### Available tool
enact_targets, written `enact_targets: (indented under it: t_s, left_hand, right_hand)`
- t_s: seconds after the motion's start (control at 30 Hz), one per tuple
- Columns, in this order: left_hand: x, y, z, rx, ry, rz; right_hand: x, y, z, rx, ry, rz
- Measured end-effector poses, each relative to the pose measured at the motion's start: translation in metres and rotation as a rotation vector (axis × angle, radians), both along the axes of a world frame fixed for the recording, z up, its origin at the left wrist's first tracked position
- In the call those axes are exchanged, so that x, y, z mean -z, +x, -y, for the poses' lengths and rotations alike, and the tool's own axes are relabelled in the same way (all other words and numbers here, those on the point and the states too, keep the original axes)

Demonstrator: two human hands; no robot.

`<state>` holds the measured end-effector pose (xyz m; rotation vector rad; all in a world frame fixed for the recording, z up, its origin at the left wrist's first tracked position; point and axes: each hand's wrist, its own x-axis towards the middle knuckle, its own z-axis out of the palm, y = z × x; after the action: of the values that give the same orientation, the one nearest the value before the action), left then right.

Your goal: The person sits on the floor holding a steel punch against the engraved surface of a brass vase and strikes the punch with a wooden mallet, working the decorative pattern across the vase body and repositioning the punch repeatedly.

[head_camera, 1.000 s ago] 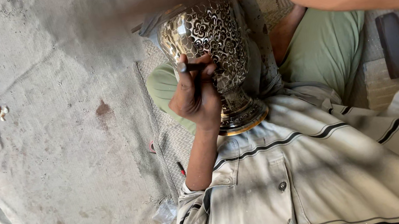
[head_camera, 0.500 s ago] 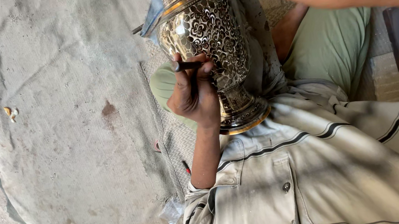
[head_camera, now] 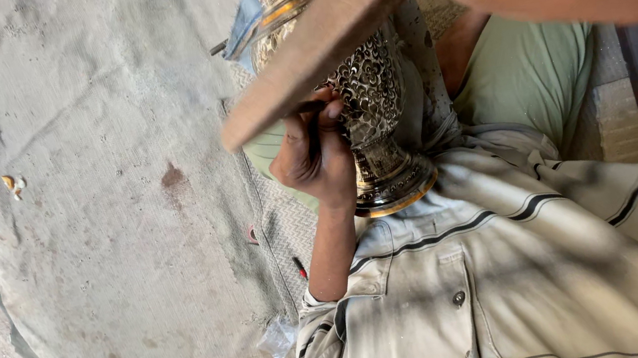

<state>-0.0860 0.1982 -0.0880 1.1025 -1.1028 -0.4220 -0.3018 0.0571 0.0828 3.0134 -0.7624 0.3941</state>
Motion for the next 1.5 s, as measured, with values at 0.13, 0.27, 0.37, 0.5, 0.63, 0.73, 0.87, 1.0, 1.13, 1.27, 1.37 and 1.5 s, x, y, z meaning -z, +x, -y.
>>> enact_targets:
  t_s: [0.13,0.27,0.37,0.5,0.63,0.73,0.87,1.0,1.13,1.27,1.37,1.5]
  left_hand:
    - [-0.003,0.002,0.002,-0.037,-0.041,0.172]
    - [-0.006,0.002,0.000,0.021,-0.004,-0.018]
    - [-0.006,0.002,-0.002,-0.011,-0.006,0.070]
    - [-0.006,0.001,-0.002,-0.016,-0.012,0.061]
    - [-0.008,0.001,-0.003,-0.015,0.061,0.007]
    - [-0.011,0.001,-0.002,0.004,-0.019,0.073]
    - [-0.015,-0.001,0.000,0.012,0.012,-0.016]
    - [-0.020,-0.001,0.003,0.027,-0.030,0.030]
    - [-0.022,-0.005,0.003,0.031,0.098,-0.225]
    - [-0.026,-0.004,0.003,0.039,-0.006,-0.005]
    - [-0.030,-0.004,0.004,0.041,0.026,-0.033]
    - [-0.032,-0.006,0.006,0.028,0.029,-0.042]
  right_hand:
    - [0.001,0.000,0.001,-0.025,-0.053,-0.021]
    - [-0.001,0.003,0.000,0.019,0.024,0.025]
    - [-0.010,0.010,-0.002,0.053,0.003,-0.094]
    - [-0.023,0.014,-0.005,0.126,0.015,-0.066]
    - [-0.017,0.013,-0.007,0.095,0.081,0.041]
    - [-0.007,0.010,-0.003,0.250,0.155,-0.066]
    - [-0.002,0.006,-0.003,0.144,0.176,0.089]
    - [-0.008,0.003,-0.004,-0.017,0.110,0.250]
    - [-0.007,0.003,-0.003,0.018,0.154,0.212]
    - [-0.004,0.002,-0.002,0.116,-0.065,-0.426]
    - [-0.003,0.001,-0.002,0.006,0.042,0.122]
    - [-0.005,0.002,-0.004,0.232,0.197,0.116]
